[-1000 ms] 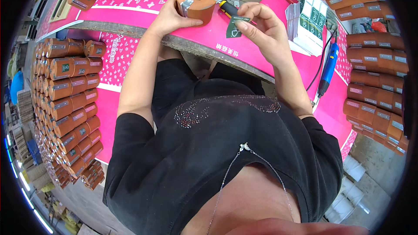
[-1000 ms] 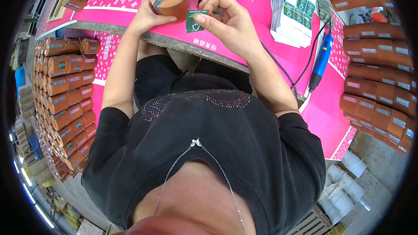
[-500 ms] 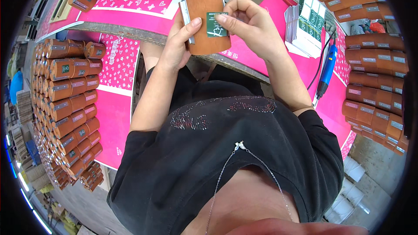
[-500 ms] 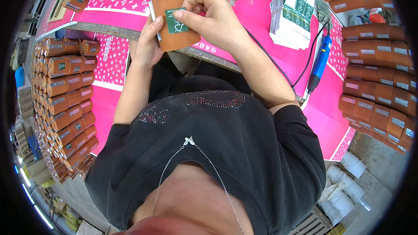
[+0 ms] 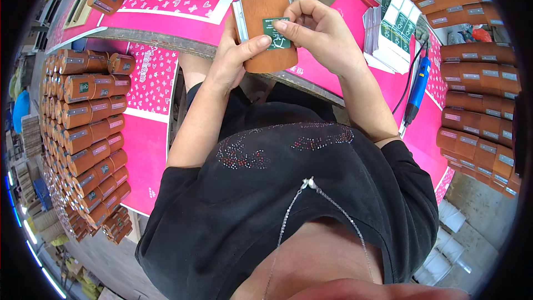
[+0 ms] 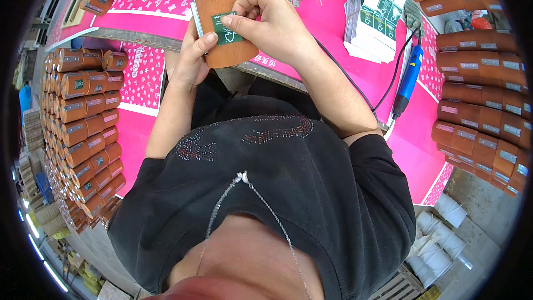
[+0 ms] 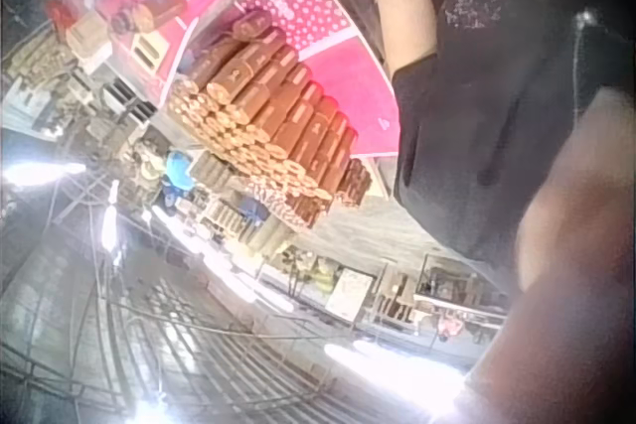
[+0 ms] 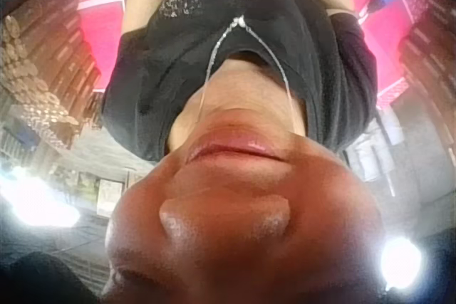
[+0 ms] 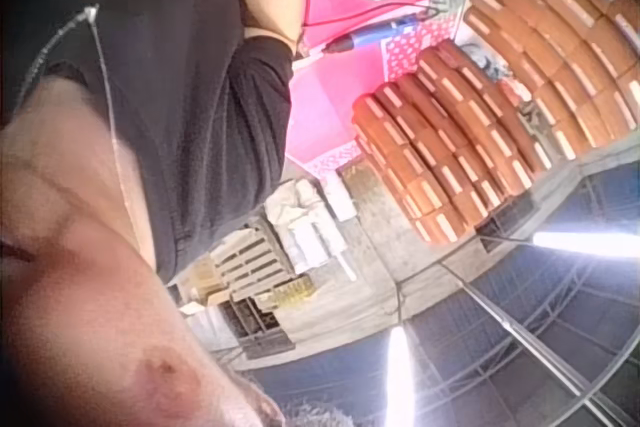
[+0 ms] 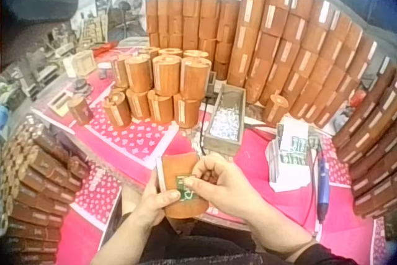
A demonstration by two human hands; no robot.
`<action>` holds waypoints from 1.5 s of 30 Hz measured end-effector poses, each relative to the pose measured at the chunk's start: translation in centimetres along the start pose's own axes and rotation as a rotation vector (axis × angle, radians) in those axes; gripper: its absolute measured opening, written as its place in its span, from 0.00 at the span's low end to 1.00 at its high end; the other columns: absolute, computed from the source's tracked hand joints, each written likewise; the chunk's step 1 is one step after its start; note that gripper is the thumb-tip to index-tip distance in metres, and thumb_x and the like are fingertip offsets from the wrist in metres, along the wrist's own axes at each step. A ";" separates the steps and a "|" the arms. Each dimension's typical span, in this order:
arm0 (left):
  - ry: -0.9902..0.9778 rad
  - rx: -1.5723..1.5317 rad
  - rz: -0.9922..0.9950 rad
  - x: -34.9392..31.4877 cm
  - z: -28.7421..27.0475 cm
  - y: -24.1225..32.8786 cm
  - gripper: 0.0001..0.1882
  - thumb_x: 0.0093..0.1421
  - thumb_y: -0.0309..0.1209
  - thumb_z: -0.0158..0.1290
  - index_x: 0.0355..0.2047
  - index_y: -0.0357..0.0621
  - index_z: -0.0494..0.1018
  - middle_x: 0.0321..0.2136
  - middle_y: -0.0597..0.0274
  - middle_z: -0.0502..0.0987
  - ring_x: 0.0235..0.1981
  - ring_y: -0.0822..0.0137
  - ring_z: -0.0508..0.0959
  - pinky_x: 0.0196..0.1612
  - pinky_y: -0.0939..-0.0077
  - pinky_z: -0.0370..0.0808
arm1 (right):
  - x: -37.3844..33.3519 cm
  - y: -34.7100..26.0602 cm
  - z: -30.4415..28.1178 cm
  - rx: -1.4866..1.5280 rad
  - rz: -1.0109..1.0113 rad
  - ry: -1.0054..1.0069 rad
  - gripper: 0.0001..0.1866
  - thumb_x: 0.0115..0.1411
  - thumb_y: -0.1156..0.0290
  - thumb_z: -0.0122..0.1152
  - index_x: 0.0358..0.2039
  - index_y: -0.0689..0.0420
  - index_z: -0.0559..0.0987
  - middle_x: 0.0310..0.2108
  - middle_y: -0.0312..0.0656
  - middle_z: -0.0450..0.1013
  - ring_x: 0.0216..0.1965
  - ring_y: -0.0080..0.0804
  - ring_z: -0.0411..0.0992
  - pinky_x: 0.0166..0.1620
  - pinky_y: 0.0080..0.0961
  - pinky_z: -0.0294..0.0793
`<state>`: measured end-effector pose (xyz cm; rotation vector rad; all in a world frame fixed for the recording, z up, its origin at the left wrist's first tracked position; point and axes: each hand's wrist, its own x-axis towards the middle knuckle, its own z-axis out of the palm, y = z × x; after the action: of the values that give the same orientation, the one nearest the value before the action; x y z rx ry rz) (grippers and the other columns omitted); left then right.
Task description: The recorder peels labels from a sheet and carefully applies them to the surface of brown cylindrical components.
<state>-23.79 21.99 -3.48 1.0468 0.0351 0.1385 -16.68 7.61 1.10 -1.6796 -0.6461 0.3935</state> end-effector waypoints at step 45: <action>0.102 -0.233 -0.174 0.3 -0.1 -0.4 0.25 0.53 0.36 0.47 0.49 0.36 0.57 0.39 0.54 0.68 0.39 0.66 0.72 0.42 0.71 0.71 | -0.3 2.5 1.4 0.109 -0.166 -0.004 0.45 0.43 0.58 0.67 0.53 0.63 0.51 0.45 0.52 0.60 0.48 0.37 0.61 0.48 0.31 0.64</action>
<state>-23.46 21.91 -3.81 0.7995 0.1974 0.0366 -17.22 8.27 -1.67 -1.5102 -0.7488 0.3080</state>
